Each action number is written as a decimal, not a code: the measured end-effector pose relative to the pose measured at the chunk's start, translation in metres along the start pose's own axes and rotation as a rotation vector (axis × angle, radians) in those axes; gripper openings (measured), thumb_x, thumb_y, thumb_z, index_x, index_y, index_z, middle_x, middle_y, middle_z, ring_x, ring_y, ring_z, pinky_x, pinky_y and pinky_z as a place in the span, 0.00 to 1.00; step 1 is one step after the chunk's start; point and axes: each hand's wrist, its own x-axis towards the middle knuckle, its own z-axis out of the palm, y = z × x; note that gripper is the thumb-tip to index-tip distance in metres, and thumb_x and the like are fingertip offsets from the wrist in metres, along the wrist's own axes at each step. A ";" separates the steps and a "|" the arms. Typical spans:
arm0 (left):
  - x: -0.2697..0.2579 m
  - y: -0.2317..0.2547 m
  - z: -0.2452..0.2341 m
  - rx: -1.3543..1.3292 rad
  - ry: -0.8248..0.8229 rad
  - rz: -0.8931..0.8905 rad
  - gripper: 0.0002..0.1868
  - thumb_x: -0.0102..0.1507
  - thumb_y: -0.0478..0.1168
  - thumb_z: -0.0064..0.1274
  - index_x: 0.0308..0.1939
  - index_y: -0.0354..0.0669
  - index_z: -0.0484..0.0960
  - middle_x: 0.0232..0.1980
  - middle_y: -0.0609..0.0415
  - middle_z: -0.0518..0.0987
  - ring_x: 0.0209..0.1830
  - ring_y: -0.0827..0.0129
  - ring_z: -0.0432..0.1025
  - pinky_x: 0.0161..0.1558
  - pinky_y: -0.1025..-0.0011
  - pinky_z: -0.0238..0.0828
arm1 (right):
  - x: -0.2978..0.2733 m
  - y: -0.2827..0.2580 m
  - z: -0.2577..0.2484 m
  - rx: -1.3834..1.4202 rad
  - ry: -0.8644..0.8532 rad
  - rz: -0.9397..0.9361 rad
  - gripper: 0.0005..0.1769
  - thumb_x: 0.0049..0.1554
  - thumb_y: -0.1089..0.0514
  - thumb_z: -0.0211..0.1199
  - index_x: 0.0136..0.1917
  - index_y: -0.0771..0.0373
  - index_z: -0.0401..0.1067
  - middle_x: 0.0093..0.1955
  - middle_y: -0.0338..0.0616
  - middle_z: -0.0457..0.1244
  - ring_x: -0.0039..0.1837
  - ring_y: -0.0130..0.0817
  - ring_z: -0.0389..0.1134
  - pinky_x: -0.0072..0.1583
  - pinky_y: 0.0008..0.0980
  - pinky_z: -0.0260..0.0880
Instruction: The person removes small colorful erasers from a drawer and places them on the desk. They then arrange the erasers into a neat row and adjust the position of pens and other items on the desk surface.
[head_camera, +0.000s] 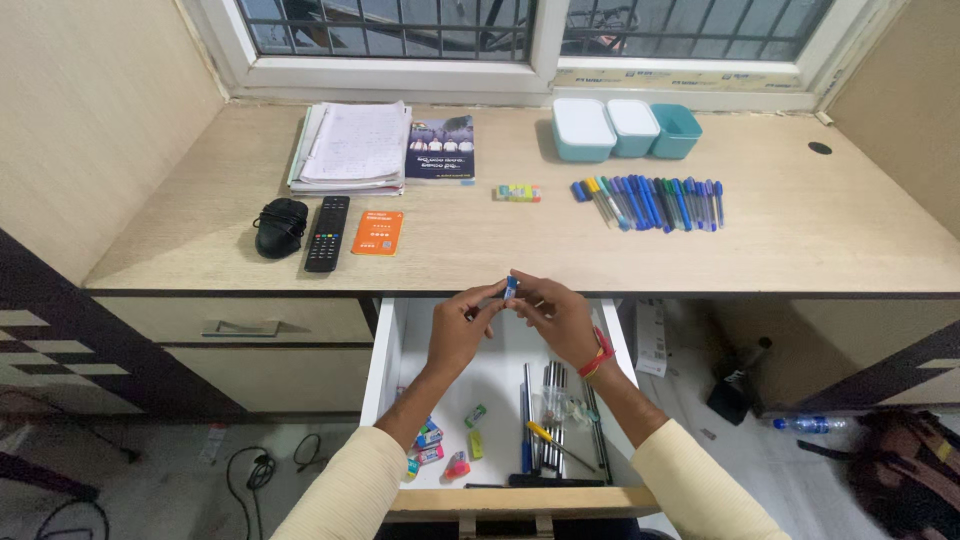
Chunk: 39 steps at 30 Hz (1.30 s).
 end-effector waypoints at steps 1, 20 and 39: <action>0.000 -0.001 0.001 0.004 -0.004 -0.002 0.18 0.64 0.39 0.60 0.59 0.52 0.85 0.40 0.56 0.88 0.21 0.82 0.71 0.25 0.79 0.70 | 0.002 -0.002 -0.003 -0.040 -0.016 -0.047 0.26 0.57 0.60 0.69 0.68 0.59 0.72 0.54 0.42 0.71 0.47 0.23 0.73 0.44 0.23 0.77; -0.003 0.003 0.004 0.023 -0.076 -0.009 0.21 0.68 0.39 0.54 0.65 0.60 0.79 0.46 0.55 0.88 0.21 0.81 0.73 0.27 0.77 0.73 | 0.031 -0.029 -0.040 -0.400 -0.174 -0.161 0.25 0.48 0.58 0.76 0.59 0.60 0.78 0.39 0.40 0.71 0.35 0.25 0.71 0.39 0.24 0.75; -0.015 0.030 0.003 0.307 -0.187 0.098 0.23 0.64 0.45 0.56 0.65 0.57 0.77 0.58 0.61 0.84 0.21 0.76 0.73 0.32 0.73 0.75 | 0.125 0.044 -0.101 -0.587 -0.076 -0.263 0.21 0.51 0.58 0.75 0.58 0.56 0.79 0.44 0.37 0.72 0.38 0.21 0.71 0.41 0.23 0.75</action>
